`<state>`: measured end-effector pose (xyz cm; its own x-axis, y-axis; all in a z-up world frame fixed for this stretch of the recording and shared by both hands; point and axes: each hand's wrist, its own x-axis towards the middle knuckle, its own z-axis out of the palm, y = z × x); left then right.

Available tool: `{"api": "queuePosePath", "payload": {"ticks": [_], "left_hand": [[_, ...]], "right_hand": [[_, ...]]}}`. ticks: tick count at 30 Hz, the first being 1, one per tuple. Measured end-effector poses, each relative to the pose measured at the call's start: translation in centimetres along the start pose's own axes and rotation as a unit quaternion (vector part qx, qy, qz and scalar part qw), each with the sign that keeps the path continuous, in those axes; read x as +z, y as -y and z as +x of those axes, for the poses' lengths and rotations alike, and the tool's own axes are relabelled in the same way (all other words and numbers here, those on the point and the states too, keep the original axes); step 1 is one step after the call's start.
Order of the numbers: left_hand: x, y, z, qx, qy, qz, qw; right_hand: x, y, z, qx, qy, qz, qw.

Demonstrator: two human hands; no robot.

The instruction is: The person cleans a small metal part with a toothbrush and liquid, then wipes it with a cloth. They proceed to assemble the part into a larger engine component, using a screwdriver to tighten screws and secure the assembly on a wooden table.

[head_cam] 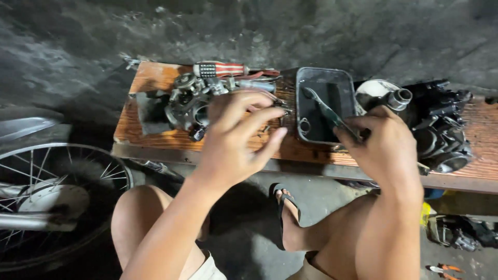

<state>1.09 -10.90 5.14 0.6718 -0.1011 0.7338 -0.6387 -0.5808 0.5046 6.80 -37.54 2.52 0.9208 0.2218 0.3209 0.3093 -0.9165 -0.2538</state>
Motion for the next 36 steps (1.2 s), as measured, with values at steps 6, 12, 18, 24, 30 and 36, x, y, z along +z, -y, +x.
{"api": "queuePosePath", "payload": {"ticks": [6,12,18,24,30,36], "left_hand": [[8.1,3.6,2.6,0.025,0.142,0.173,0.974],[12.1,3.8,6.4,-0.114,0.418,0.258,0.863],[13.4,5.0,6.2,-0.059,0.408,0.280,0.867],[13.3,5.7,5.5,-0.076,0.368,0.205,0.904],[10.6,5.2,5.4,-0.097,0.306,0.110,0.941],[9.4,4.3,4.2,-0.165,0.188,-0.095,0.963]], "right_hand": [[0.2,0.5,-0.1,0.013,-0.032,-0.024,0.999],[1.0,-1.2,0.9,0.081,0.013,-0.033,0.996],[-1.4,-0.5,0.7,0.022,-0.048,0.090,0.995],[-1.8,-0.4,0.6,0.058,-0.015,0.022,0.998],[-2.0,-0.8,0.4,0.020,-0.034,0.044,0.998],[-3.1,-0.8,-0.3,0.046,-0.029,0.051,0.997]]}}
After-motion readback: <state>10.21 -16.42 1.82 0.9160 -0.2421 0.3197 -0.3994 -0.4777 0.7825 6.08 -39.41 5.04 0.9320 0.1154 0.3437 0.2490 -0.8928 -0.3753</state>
